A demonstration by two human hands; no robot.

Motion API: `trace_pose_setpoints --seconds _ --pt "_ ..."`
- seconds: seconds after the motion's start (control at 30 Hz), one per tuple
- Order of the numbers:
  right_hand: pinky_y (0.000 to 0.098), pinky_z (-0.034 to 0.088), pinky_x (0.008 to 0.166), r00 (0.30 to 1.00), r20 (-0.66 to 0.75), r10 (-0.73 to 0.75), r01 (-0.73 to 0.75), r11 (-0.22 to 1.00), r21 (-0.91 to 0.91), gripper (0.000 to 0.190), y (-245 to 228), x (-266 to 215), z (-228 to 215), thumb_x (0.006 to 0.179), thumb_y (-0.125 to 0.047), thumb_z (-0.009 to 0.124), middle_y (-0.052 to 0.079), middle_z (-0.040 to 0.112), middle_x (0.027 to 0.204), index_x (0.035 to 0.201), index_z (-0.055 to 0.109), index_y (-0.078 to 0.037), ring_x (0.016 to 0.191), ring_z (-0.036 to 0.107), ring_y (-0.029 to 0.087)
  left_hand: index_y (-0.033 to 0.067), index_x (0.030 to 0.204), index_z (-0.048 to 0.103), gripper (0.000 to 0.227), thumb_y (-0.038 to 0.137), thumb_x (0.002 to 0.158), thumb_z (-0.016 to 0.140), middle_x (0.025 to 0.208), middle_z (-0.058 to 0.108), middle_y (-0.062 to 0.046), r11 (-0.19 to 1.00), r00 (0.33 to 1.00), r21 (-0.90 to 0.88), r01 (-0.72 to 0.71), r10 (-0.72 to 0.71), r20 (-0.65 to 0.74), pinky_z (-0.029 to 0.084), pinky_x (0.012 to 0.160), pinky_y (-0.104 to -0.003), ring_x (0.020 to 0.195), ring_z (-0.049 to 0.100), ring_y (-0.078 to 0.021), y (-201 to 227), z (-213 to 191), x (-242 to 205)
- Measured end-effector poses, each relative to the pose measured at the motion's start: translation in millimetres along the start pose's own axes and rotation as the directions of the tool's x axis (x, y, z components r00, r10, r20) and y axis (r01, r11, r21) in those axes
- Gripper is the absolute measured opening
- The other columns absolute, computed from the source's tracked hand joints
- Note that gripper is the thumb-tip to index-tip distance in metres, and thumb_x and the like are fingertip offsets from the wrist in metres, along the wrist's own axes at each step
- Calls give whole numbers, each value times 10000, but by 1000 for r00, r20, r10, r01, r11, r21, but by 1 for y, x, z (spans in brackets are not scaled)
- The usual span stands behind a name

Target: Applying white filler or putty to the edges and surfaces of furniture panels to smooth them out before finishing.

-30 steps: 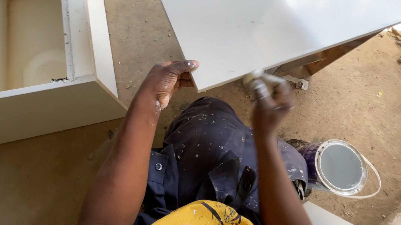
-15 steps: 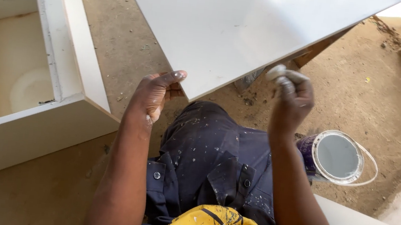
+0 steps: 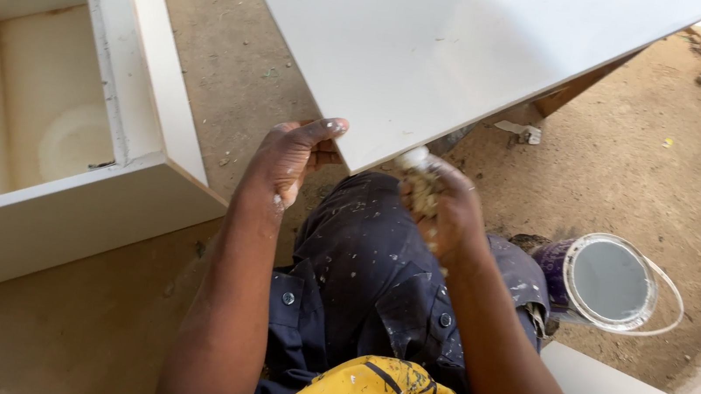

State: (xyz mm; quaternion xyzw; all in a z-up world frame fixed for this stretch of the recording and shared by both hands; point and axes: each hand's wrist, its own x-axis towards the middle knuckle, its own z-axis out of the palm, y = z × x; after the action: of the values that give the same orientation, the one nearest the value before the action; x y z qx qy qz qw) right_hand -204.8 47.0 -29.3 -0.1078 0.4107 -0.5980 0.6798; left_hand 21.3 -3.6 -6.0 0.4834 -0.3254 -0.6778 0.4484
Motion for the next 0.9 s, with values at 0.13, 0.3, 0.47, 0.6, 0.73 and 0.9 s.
trace_pose_setpoints --seconds 0.13,0.3,0.47,0.6,0.73,0.9 --pt "382 607 550 993 69 100 -93 991 -95 302 49 0 3 869 -136 628 239 721 877 1113 682 33 651 720 278 44 1012 735 344 291 801 848 791 735 -120 1000 1000 -3 -18 18 0 402 744 -327 781 751 -261 -1 -1 3" --pt "349 580 508 993 73 92 -73 973 -220 195 46 -14 2 856 -114 673 210 734 816 1013 698 0 604 709 270 27 1011 741 393 326 788 862 829 758 -137 1000 1000 8 8 -8 13 451 776 -326 802 760 -255 -7 -5 11" --pt "301 572 550 989 12 -146 144 950 -278 174 23 -4 -7 902 -147 669 148 737 854 1034 689 -36 642 698 211 18 1097 715 456 327 791 853 878 762 -153 1000 1000 13 2 -2 -7 442 796 -342 842 765 -269 -5 -2 10" --pt "299 519 504 994 62 -93 110 905 -411 106 39 -34 38 926 -33 602 186 689 747 965 681 25 575 649 229 36 1008 724 405 335 775 864 847 764 -116 1000 1000 6 18 -18 -16 450 744 -298 799 771 -234 -7 -2 13" --pt "292 462 468 978 206 -38 117 915 -387 74 51 -47 38 808 50 729 169 629 643 864 682 64 529 592 193 80 978 728 385 356 745 859 821 771 -88 999 998 29 24 -22 -57 450 735 -269 765 776 -210 -8 3 12" --pt "308 541 715 812 309 -496 537 426 -728 197 -6 -38 14 857 1 788 146 651 897 1035 703 7 822 647 199 93 968 705 337 337 774 834 822 761 -96 1000 997 -10 -2 1 -72 440 712 -289 774 783 -216 -6 8 5"
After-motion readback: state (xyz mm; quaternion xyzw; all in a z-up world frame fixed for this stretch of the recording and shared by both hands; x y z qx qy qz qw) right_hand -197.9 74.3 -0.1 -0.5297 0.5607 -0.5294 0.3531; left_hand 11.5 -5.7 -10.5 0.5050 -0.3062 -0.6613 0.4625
